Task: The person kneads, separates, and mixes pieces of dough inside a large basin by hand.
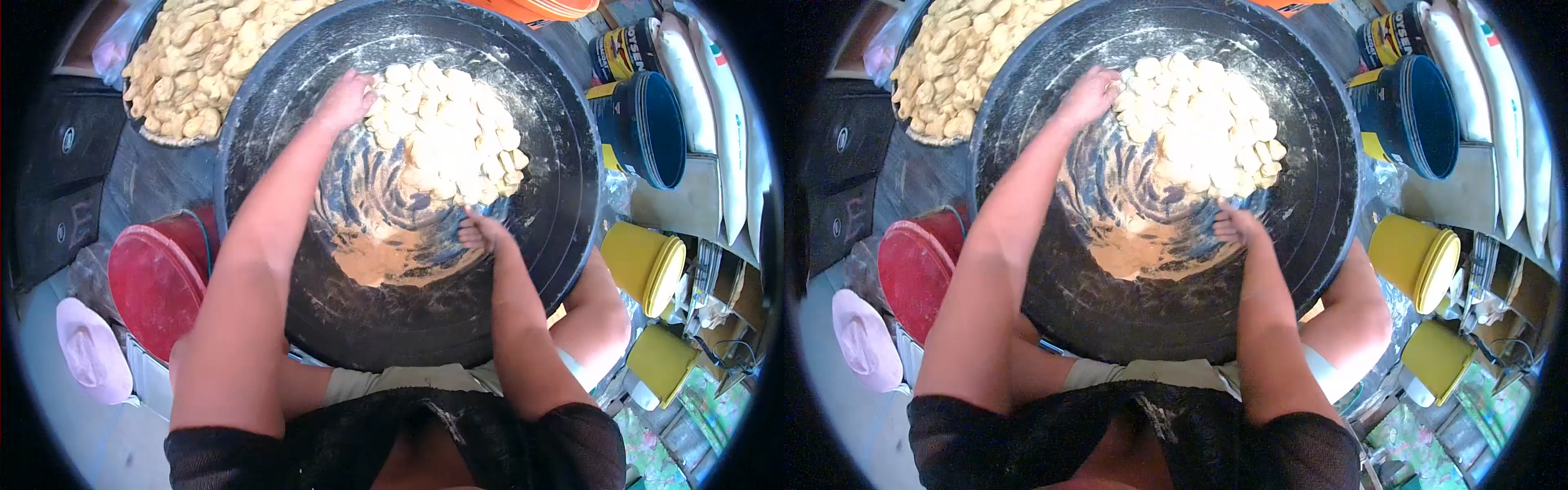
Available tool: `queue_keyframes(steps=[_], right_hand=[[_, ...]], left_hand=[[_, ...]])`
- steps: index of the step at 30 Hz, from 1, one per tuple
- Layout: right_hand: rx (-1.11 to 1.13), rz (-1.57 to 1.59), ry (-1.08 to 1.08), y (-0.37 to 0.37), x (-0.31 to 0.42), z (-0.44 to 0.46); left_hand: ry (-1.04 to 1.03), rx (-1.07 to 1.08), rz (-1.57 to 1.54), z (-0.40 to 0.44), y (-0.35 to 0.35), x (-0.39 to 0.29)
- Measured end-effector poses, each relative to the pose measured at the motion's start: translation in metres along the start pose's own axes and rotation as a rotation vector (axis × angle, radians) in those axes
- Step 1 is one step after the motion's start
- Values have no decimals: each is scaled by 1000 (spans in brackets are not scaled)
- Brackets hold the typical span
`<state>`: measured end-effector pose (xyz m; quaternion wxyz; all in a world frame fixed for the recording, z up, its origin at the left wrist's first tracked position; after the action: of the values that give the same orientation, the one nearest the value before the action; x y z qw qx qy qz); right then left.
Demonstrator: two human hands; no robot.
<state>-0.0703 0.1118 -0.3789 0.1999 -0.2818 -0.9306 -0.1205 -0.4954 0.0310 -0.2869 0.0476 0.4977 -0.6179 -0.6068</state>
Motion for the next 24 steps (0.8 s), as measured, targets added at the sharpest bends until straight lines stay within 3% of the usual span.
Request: queue_keyframes(steps=[2, 4, 6, 8, 10, 11, 12, 13, 14, 15, 16, 18, 19, 22, 24], right_hand=[[136, 199, -75, -39, -2, -17], [357, 415, 41, -75, -25, 9], [331, 636, 143, -114, 11, 12], [401, 713, 358, -148, 62, 29], [388, 211, 526, -152, 152, 15], [291, -76, 653, -134, 191, 19], [25, -263, 873, -112, 225, 39], [-290, -450, 951, -88, 261, 42], [-437, -613, 926, -67, 295, 40], [-561, -844, 917, -53, 316, 52], [-683, -1078, 896, -45, 330, 62], [-538, -1262, 833, -57, 324, 82], [-462, -1354, 800, -62, 320, 91], [-341, -1357, 862, -67, 311, 108], [-199, -1182, 846, -54, 310, 113]], left_hand=[[149, -55, -106, 36, -49, 25], [312, -118, -186, 49, -72, 30], [503, -201, -241, 47, -90, 27], [585, -13, -467, 57, -112, 42], [643, 293, -676, 67, -136, 68], [525, 145, -387, 70, -125, 69], [414, 145, -423, 68, -124, 63], [302, 146, -463, 62, -123, 53], [188, 142, -504, 56, -118, 41], [370, 535, -881, 46, -131, 34], [486, 574, -1097, 38, -132, 32], [725, 642, -1533, 24, -141, 28], [865, 329, -1368, 20, -149, 37], [550, 458, -1030, 21, -147, 8], [439, 433, -1163, 13, -143, -1]])
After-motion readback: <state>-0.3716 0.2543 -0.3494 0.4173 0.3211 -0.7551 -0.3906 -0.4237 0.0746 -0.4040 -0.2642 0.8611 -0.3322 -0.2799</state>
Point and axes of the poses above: each hand's wrist, its own z-axis towards the middle knuckle, its own y-axis out of the back of the hand, x = y × z, the point moved 6 cm from there along z, towards the middle knuckle, and after that the axes turned 15 degrees about y, right-handed, at the moved point
